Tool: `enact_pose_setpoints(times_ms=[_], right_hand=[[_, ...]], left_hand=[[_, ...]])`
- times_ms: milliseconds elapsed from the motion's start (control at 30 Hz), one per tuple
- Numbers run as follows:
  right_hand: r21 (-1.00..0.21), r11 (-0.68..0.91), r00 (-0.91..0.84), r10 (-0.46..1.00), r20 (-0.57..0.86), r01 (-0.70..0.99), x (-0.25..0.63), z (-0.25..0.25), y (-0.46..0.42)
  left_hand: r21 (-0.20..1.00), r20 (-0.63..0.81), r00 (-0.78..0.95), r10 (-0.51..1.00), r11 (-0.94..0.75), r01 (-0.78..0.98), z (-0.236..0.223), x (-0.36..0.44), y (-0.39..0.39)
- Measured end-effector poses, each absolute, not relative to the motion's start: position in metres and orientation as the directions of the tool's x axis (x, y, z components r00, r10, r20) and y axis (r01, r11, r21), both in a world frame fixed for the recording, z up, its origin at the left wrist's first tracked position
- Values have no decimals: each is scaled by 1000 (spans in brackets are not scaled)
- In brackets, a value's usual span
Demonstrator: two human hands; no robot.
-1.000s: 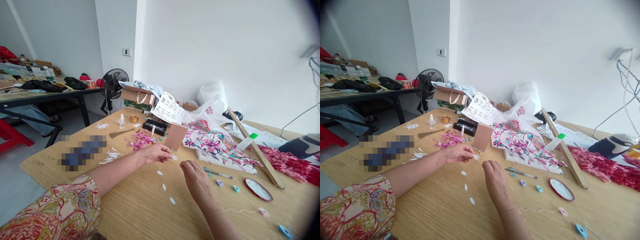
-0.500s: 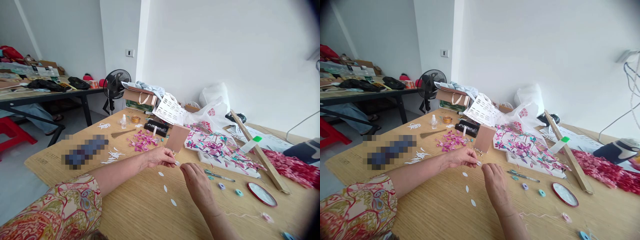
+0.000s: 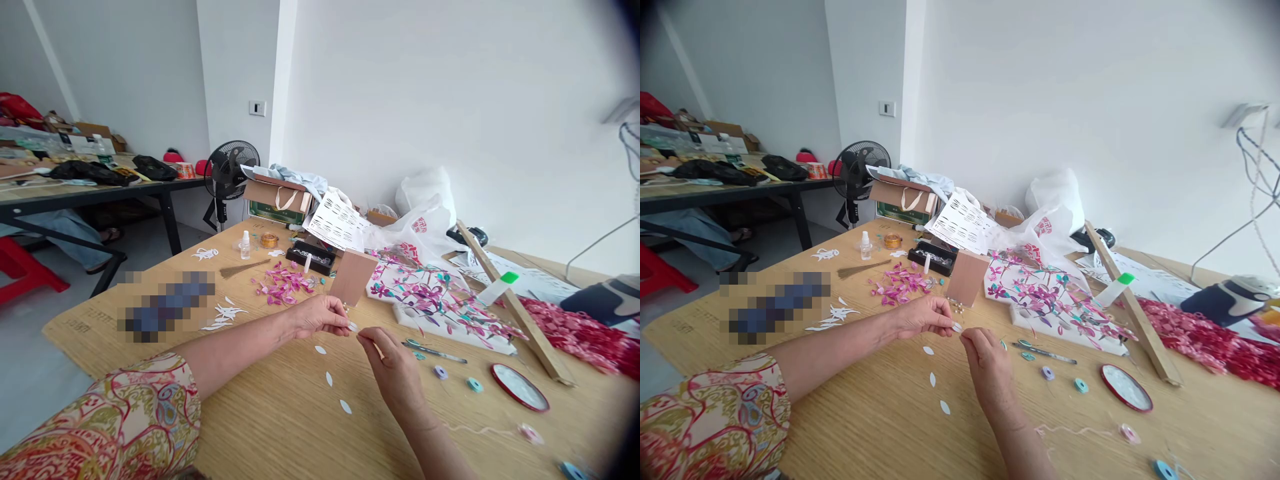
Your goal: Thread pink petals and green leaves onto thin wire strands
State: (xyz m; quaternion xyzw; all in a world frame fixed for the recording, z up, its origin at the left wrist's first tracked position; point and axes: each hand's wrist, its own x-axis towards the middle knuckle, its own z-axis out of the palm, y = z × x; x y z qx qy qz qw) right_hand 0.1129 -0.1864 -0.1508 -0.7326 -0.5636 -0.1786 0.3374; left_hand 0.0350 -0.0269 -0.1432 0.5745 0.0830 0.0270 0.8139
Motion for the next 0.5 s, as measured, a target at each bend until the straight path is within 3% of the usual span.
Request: enact_pose_setpoints(times_ms=[233,500], right_hand=[[-390,-142,372,694,617,910,112,-153,-187],[-698,-148,578,692,433,700,113,-149,-187]], left_hand=[[955,-34,987,159,297,-15,-141,35,-30],[984,65,987,148,152,-87,-138,34,-28]])
